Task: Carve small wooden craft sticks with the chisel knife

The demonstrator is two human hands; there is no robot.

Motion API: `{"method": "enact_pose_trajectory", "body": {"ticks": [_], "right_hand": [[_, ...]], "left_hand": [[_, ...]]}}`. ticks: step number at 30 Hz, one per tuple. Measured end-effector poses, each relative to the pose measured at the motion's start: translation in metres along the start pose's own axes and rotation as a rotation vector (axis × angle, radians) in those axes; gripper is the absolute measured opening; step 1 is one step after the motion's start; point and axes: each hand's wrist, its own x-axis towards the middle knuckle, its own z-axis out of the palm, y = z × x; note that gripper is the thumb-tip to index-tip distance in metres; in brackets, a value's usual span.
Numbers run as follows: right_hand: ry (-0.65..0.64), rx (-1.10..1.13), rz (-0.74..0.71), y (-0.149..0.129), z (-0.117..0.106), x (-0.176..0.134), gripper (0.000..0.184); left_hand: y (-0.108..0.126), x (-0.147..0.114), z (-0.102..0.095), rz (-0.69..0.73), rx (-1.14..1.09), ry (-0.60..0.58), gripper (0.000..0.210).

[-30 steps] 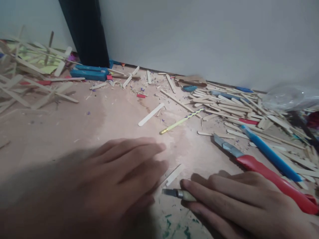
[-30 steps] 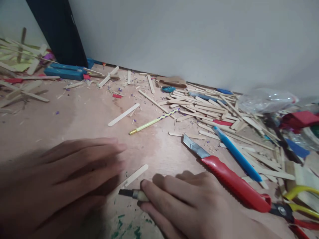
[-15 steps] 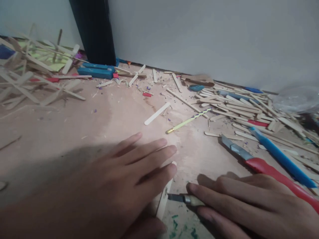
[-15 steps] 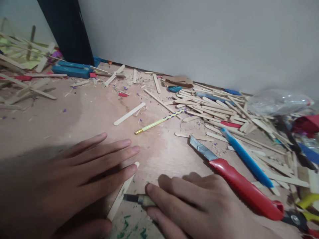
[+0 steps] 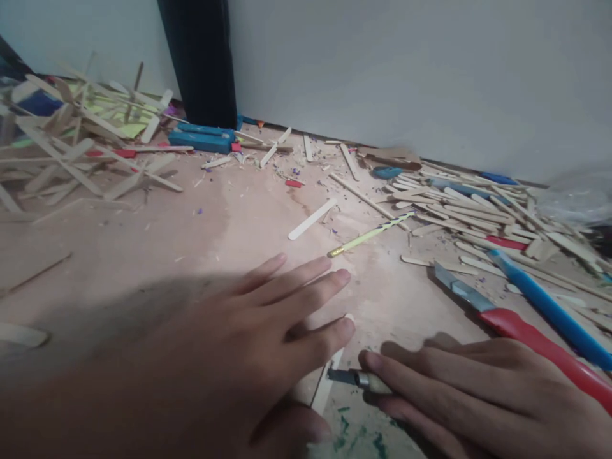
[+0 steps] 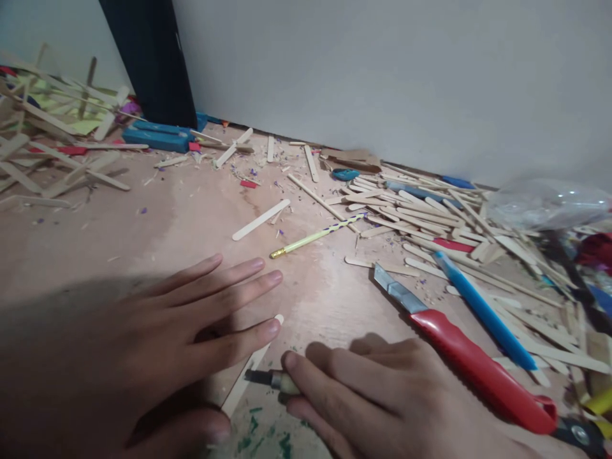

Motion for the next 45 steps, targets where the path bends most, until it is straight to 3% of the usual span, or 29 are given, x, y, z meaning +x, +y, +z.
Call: {"method": "enact_pose_trajectory", "body": {"ticks": [3,8,13,16,20,30,37,39,45], "right_hand": [[0.065,0.007,-0.014,-0.001,0.000,0.001,0.033],[0.070,-0.009,-0.014,-0.007,0.002,0.001,0.033],[0.072,-0.076,-0.052,-0.005,0.003,0.002,0.025],[0.070,-0.064,-0.061,-0.004,0.003,0.002,0.026],[0.069,-0.027,-0.035,-0.004,0.005,0.000,0.024],[0.087,0.033,0.020,-0.008,0.004,-0.006,0.027],[-0.005,-0.014,-0.002,-0.007,0.001,0.000,0.026],[0.034,-0.028,-0.024,-0.006,0.001,0.000,0.024],[-0.021,-0.016,-0.033,-0.001,0.001,-0.010,0.031]], "left_hand": [[-0.001,0.001,-0.002,-0.003,-0.017,0.002,0.057],[-0.003,0.002,-0.004,0.035,0.003,-0.033,0.063],[-0.001,0.004,-0.005,-0.003,-0.033,-0.031,0.034],[0.000,0.004,-0.008,-0.013,-0.035,-0.044,0.038],[0.000,0.005,-0.010,-0.014,-0.056,-0.041,0.026],[-0.001,0.006,-0.007,0.002,-0.053,-0.040,0.028],[-0.001,0.001,-0.001,0.001,-0.040,0.016,0.051],[-0.002,-0.004,0.001,-0.033,-0.016,0.021,0.061],[-0.003,-0.009,0.005,-0.067,-0.007,-0.001,0.063]]}}
